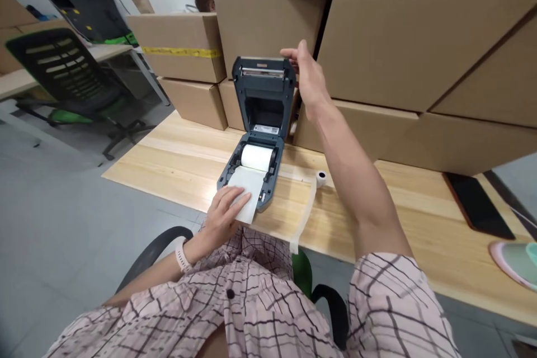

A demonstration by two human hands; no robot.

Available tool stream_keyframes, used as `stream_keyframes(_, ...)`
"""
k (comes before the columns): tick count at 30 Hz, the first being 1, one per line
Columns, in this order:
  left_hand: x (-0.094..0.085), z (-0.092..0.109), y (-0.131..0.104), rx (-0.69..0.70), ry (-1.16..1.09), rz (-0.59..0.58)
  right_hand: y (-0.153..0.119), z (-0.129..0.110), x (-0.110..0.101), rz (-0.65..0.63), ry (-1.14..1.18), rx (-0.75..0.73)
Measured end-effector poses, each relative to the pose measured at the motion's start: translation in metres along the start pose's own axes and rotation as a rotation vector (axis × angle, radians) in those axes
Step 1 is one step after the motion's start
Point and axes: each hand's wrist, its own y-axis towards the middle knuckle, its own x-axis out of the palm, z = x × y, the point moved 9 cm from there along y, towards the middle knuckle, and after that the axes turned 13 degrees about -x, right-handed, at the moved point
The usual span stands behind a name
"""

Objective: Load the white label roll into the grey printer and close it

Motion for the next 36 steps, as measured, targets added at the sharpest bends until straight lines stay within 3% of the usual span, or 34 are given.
stream_keyframes(3, -0.004, -0.003, -0.002, -0.057, -0.002, 0.062, -0.029, -0.048, 0.013, -0.073, -0.039, -0.200)
stream_keyframes(7, -0.011, -0.008, -0.005, -0.004, -0.114, 0.093, -0.085, -0.083, 0.040, -0.294, -0.104, -0.257)
stream_keyframes(11, -0.028, -0.016, -0.014, 0.092, -0.304, 0.011, -0.148, -0.093, 0.058, -0.413, -0.297, -0.352)
stream_keyframes(13, -0.044, -0.025, -0.016, 0.104, -0.378, 0.039, -0.179, -0.090, 0.066, -0.444, -0.399, -0.377)
stream_keyframes(15, -0.060, -0.045, -0.009, 0.015, -0.424, 0.157, -0.208, -0.085, 0.074, -0.448, -0.497, -0.359)
stream_keyframes(17, -0.063, -0.073, 0.007, -0.190, -0.479, 0.249, -0.229, -0.081, 0.081, -0.411, -0.573, -0.315)
stream_keyframes(18, -0.055, -0.087, 0.016, -0.310, -0.517, 0.236, -0.236, -0.080, 0.083, -0.374, -0.598, -0.286)
stream_keyframes(20, -0.023, -0.105, 0.034, -0.508, -0.617, 0.083, -0.245, -0.081, 0.086, -0.284, -0.607, -0.225)
stream_keyframes(23, 0.029, -0.107, 0.044, -0.598, -0.689, -0.234, -0.247, -0.086, 0.085, -0.138, -0.527, -0.140)
stream_keyframes(25, 0.051, -0.104, 0.040, -0.616, -0.741, -0.381, -0.246, -0.087, 0.083, -0.095, -0.487, -0.078)
stream_keyframes(27, 0.058, -0.104, 0.033, -0.656, -0.827, -0.417, -0.245, -0.086, 0.083, -0.131, -0.491, -0.029)
stream_keyframes(32, 0.052, -0.103, 0.030, -0.724, -0.948, -0.376, -0.245, -0.081, 0.088, -0.330, -0.539, 0.035)
stream_keyframes(36, 0.047, -0.098, 0.038, -0.700, -0.920, -0.315, -0.244, -0.080, 0.087, -0.343, -0.540, 0.031)
